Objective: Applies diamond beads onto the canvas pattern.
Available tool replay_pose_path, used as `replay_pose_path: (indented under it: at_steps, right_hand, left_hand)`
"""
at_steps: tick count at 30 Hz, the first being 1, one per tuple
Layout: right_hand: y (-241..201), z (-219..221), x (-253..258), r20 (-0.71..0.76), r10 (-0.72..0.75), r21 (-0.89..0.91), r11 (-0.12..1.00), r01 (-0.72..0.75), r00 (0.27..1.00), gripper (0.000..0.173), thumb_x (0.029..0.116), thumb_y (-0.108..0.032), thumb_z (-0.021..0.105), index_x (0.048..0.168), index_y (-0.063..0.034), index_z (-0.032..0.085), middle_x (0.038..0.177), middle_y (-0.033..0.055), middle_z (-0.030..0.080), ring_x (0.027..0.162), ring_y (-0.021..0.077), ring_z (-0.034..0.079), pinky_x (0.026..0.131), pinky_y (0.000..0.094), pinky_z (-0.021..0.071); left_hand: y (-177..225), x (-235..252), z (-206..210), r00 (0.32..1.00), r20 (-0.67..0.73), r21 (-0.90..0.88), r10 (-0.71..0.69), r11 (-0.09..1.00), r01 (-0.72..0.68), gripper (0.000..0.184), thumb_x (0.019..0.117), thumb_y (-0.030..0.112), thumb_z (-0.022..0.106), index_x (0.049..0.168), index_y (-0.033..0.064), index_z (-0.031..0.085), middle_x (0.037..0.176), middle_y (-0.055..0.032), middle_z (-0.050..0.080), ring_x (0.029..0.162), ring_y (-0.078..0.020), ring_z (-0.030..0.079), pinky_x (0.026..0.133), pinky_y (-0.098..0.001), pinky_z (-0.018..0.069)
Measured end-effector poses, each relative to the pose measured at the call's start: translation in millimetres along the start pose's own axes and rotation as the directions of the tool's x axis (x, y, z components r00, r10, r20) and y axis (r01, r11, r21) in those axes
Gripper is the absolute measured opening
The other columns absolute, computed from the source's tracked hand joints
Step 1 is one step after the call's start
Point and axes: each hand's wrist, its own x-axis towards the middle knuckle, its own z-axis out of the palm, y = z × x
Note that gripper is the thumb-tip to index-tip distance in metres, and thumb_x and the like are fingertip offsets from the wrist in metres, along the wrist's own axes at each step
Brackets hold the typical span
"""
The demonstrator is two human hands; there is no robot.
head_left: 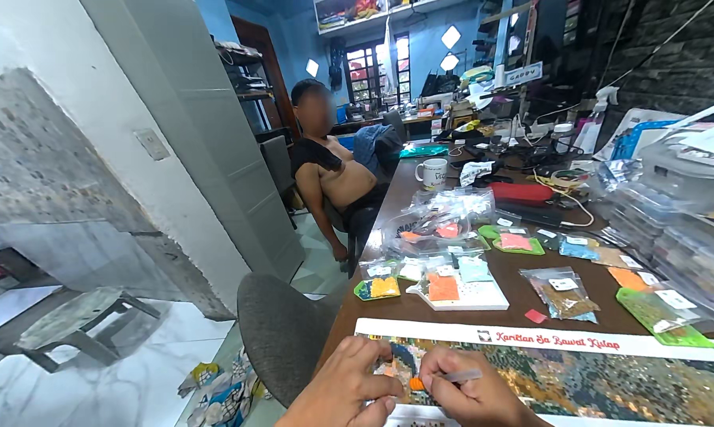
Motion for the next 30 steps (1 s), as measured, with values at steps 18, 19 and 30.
replay_pose_path:
  at_steps: [18,19,30]
  right_hand:
    - [-2.8,-0.3,0.3,0.002,0.018,0.003,1.000,-0.018,1.000,0.018,0.0946,-0.009,0.055,0.089,0.0002,0.069,0.068,0.0020,0.060,0.059,-0.0014,0.050,0.054,0.0151,0.0401]
    - [-2.3,-0.1,0.4,0.001,0.014,0.005,1.000,-0.014,1.000,0.018,0.0946,-0.009,0.055,0.088,0.0004,0.069,0.068,0.0020,0.059,0.059,-0.0015,0.049,0.054,0.0149,0.0398]
    - [-0.5,0.3,0.2,0.000,-0.003,-0.001,1.000,0.003,1.000,0.017,0.0948,-0.010,0.055,0.088,-0.0008,0.068,0.066,0.0007,0.058,0.057,-0.0020,0.048,0.052,0.0142,0.0384]
  left_hand:
    - [-0.7,0.3,-0.2,1.000,0.000,-0.004,0.006,1.000,-0.006,0.045,0.1075,0.044,0.036,0.105,0.0265,0.078,0.119,-0.0118,0.065,0.112,-0.0247,0.059,0.099,-0.0414,0.0430]
    - [-0.7,0.1,-0.1,1.000,-0.002,-0.005,0.006,1.000,-0.006,0.045,0.1075,0.044,0.036,0.105,0.0265,0.078,0.119,-0.0116,0.065,0.112,-0.0248,0.059,0.100,-0.0413,0.0428]
    - [-0.1,-0.2,-0.5,1.000,-0.003,0.006,0.009,1.000,-0.009,0.045,0.1079,0.045,0.035,0.105,0.0274,0.077,0.119,-0.0107,0.064,0.112,-0.0238,0.058,0.099,-0.0398,0.0428]
